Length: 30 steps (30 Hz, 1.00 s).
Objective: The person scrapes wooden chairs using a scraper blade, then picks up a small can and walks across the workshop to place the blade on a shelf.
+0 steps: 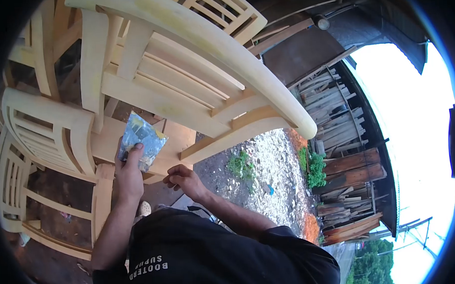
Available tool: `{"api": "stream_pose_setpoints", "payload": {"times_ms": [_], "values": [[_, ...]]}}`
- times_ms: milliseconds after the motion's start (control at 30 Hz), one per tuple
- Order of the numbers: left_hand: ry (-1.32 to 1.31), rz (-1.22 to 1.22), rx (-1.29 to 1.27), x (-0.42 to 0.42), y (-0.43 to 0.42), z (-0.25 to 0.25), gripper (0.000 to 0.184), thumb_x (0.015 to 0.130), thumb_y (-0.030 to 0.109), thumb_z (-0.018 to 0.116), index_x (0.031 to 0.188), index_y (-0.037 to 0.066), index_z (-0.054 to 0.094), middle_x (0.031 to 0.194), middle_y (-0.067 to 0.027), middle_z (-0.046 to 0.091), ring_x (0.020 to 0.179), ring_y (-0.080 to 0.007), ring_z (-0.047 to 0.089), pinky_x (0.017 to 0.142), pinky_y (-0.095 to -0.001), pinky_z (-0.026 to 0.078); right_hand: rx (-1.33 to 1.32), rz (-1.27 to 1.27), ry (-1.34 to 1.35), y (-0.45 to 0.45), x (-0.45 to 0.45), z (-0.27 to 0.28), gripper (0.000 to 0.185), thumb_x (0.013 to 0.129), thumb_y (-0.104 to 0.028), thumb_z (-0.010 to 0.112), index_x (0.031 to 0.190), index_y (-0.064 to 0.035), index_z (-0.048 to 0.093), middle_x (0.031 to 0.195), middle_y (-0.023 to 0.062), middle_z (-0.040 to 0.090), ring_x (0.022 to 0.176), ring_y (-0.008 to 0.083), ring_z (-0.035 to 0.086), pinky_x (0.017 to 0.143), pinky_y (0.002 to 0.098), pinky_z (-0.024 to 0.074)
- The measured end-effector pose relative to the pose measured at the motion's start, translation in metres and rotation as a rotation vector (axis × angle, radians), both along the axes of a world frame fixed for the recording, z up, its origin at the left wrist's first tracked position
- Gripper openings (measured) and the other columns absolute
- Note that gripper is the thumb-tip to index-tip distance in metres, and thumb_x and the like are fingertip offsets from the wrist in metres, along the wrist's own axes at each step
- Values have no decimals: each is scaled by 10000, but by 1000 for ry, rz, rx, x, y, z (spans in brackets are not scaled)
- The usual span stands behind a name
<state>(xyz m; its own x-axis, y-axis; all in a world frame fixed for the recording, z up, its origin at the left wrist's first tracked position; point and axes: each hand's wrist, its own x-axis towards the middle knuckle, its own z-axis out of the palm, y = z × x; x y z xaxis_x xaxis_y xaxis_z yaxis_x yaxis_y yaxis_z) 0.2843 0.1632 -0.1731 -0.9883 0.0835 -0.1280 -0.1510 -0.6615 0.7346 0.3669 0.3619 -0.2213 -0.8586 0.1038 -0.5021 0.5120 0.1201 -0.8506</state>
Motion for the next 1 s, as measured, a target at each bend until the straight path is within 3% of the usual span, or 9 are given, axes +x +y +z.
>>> {"api": "stream_pose_setpoints", "payload": {"times_ms": [167,267,367,433,567,667,733,900,1000], "values": [[-14,-98,-28,12,2,-10,202,996,215,543,1122,61,575,1005,-16,599,933,-103,553,825,-271,452,-90,29,142,-32,12,36,261,972,-90,566,1217,-4,541,1093,132,703,936,195,667,805,331,523],[19,-131,-12,17,9,1,168,984,194,612,1082,57,603,960,-13,635,867,-95,576,778,-258,461,-333,-71,315,-46,18,56,265,981,-111,596,1221,-21,529,1106,120,703,924,177,657,806,316,504],[21,-171,53,22,16,13,159,967,171,663,1048,39,624,914,-27,680,815,-94,604,752,-257,471,-354,-119,503,-48,23,62,244,1002,-112,587,1221,-27,519,1030,79,680,940,162,637,805,311,499],[14,-253,147,24,23,24,162,968,155,652,1063,28,619,912,-47,696,833,-111,633,751,-266,492,-334,-228,637,-57,25,74,256,998,-94,604,1229,-16,524,1033,103,678,922,189,659,809,326,515],[-73,-426,251,31,37,42,200,1011,210,614,1120,43,599,1044,-63,683,937,-149,645,858,-301,509,-232,-377,855,-75,24,92,350,994,-84,628,1306,-5,489,1153,75,634,1006,145,616,883,303,502],[1,-622,243,33,51,31,279,1063,281,518,1256,83,559,1165,-43,646,1076,-163,615,967,-334,491,99,-398,1032,-68,22,95,349,999,-106,623,1310,11,516,1208,79,607,1045,139,588,904,278,483],[-12,-685,177,40,60,44,267,1073,256,489,1273,90,550,1192,-37,629,1113,-148,595,977,-319,485,236,-496,1123,-62,15,97,309,1009,-110,593,1287,17,551,1158,67,626,987,131,594,841,255,486],[167,-841,-194,35,68,68,253,1069,270,508,1222,74,555,1147,-47,627,1060,-143,602,935,-316,478,-17,-779,1091,-46,14,105,285,1028,-93,535,1294,11,532,1010,40,659,890,113,603,779,254,503],[521,-808,-574,19,52,88,373,1004,175,595,1328,22,495,1229,-112,619,1057,-160,606,916,-329,493,-80,-916,1126,-30,13,111,309,1014,-52,538,1313,12,494,1026,80,646,913,129,604,810,280,509]]}}
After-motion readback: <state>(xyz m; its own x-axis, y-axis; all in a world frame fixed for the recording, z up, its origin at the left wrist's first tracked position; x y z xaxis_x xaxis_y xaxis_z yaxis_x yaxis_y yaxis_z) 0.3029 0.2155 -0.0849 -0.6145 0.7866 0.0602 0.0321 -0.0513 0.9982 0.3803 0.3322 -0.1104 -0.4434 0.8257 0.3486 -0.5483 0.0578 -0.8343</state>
